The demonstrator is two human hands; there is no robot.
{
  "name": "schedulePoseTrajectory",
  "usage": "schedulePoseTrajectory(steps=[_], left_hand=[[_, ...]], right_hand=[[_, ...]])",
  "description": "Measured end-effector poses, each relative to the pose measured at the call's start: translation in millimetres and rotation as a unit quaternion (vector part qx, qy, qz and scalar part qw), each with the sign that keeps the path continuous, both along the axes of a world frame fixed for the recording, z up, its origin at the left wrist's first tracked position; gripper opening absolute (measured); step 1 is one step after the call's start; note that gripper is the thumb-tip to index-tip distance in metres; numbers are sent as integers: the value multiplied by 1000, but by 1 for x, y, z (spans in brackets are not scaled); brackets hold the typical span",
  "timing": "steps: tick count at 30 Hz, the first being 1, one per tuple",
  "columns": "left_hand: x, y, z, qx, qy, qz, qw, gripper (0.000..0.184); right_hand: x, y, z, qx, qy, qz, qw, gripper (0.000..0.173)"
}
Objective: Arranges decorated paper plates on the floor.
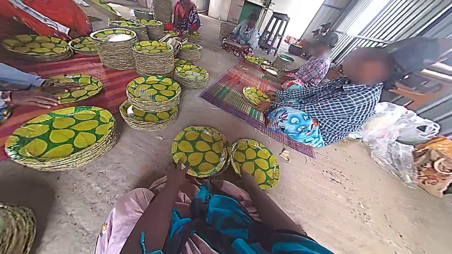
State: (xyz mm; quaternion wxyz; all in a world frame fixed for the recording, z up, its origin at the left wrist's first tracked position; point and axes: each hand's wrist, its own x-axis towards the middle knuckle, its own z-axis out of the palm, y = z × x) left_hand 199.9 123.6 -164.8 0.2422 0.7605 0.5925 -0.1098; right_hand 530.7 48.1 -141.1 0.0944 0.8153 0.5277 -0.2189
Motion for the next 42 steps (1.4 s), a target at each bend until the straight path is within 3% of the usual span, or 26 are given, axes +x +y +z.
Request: schedulePoseTrajectory(steps=[4,9,11,13,16,19,22,24,27,30,35,38,42], left_hand=[[7,1,-2,20,-14,26,999,83],[10,-3,-2,43,-130,124,983,96],[8,-2,-2,95,-236,193,948,111],[5,5,-11,146,-360,241,889,119],[-1,15,-14,77,-472,294,828,119],[0,16,-14,10,-500,316,807,113],[6,13,-13,-38,-490,312,813,119],[13,12,-14,-65,-458,325,825,116],[17,11,-10,-93,-422,336,837,86],[17,11,-14,-79,-421,325,844,82],[16,18,-21,-65,-370,273,886,103],[22,21,-20,-72,-365,296,879,95],[29,21,-20,-62,-308,286,905,75]], right_hand=[[2,-1,4,3,-20,-17,1000,81],[1,-3,12,126,-7,-4,992,36],[4,-6,5,296,16,72,952,35],[2,-7,2,423,28,159,892,35],[-4,-7,2,458,45,243,854,33],[-6,-5,6,366,88,280,883,19],[-5,0,3,272,103,243,925,20],[-3,4,4,200,94,159,962,37],[3,7,0,127,72,45,988,79],[8,9,-10,51,46,2,998,96],[0,3,2,-24,-10,-27,999,76],[-3,3,7,-24,-31,-25,999,72],[1,2,9,33,-55,-36,997,55]])
